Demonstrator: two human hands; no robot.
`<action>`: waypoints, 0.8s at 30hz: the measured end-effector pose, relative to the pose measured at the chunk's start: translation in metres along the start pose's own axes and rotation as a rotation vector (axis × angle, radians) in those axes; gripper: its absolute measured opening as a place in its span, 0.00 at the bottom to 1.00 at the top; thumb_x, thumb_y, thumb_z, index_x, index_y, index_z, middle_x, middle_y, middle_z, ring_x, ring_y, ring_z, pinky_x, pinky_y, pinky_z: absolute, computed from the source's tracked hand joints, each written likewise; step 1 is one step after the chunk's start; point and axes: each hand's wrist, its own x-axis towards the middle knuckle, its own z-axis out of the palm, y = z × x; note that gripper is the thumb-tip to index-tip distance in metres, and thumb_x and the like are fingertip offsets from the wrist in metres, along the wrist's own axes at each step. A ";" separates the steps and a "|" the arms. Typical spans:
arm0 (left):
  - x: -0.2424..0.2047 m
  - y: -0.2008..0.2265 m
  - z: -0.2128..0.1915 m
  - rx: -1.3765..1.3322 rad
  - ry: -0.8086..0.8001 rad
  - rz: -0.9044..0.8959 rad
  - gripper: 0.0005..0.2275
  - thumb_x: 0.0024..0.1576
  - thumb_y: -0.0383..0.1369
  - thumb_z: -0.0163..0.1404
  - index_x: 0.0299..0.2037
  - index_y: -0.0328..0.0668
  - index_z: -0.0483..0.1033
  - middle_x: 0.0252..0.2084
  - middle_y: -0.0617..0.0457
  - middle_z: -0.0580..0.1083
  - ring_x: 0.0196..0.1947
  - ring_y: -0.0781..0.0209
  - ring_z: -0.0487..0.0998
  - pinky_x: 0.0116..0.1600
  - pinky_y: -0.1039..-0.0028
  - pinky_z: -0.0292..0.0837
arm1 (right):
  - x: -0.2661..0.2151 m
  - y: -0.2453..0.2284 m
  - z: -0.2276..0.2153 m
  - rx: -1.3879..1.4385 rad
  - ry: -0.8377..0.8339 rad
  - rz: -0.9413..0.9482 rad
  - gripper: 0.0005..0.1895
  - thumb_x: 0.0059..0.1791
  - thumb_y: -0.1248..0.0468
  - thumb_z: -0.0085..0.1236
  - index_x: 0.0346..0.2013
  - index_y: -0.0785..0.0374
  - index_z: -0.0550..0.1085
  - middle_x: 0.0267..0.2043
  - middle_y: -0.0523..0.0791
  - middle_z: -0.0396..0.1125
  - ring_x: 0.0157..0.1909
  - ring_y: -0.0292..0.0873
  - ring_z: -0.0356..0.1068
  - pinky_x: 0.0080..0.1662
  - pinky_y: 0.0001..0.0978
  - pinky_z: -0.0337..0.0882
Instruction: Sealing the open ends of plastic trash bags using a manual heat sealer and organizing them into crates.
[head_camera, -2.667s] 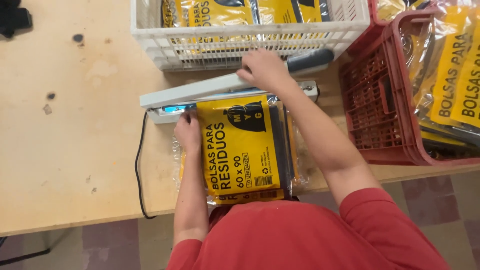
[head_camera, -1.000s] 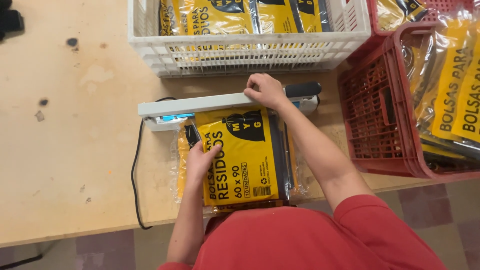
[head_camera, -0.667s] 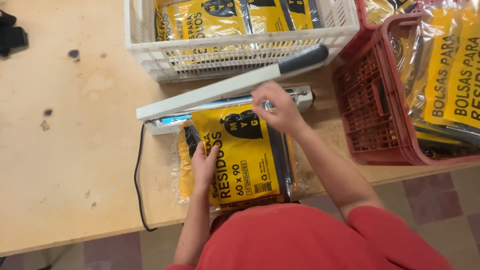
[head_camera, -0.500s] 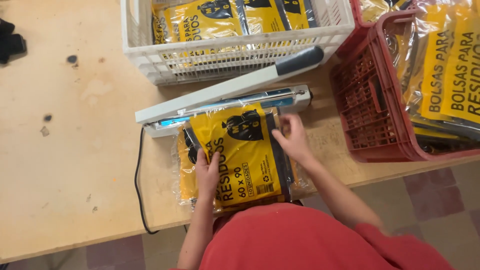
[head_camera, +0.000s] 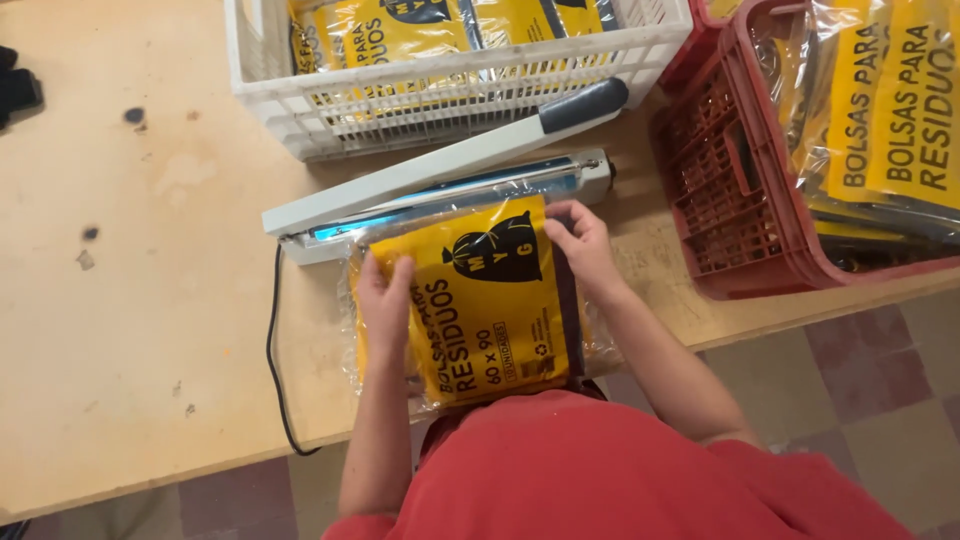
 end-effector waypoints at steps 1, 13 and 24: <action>0.006 0.007 0.003 -0.001 0.006 0.002 0.05 0.60 0.28 0.51 0.44 0.40 0.73 0.35 0.52 0.71 0.39 0.61 0.72 0.47 0.68 0.71 | 0.005 0.001 0.002 0.000 -0.006 -0.002 0.07 0.50 0.67 0.59 0.44 0.60 0.77 0.31 0.39 0.70 0.35 0.30 0.63 0.40 0.23 0.70; 0.026 0.024 0.015 -0.020 0.254 -0.005 0.02 0.53 0.25 0.58 0.32 0.43 0.80 0.25 0.59 0.74 0.29 0.73 0.71 0.36 0.79 0.71 | 0.043 0.014 0.011 0.010 0.145 -0.030 0.04 0.47 0.71 0.59 0.32 0.61 0.80 0.17 0.40 0.66 0.22 0.29 0.63 0.31 0.18 0.65; 0.032 0.003 0.004 0.121 0.171 -0.003 0.09 0.63 0.32 0.47 0.43 0.42 0.82 0.41 0.47 0.79 0.46 0.56 0.77 0.55 0.63 0.72 | 0.059 0.044 0.020 -0.058 0.263 -0.040 0.06 0.47 0.68 0.62 0.27 0.56 0.76 0.17 0.38 0.64 0.22 0.30 0.61 0.30 0.21 0.62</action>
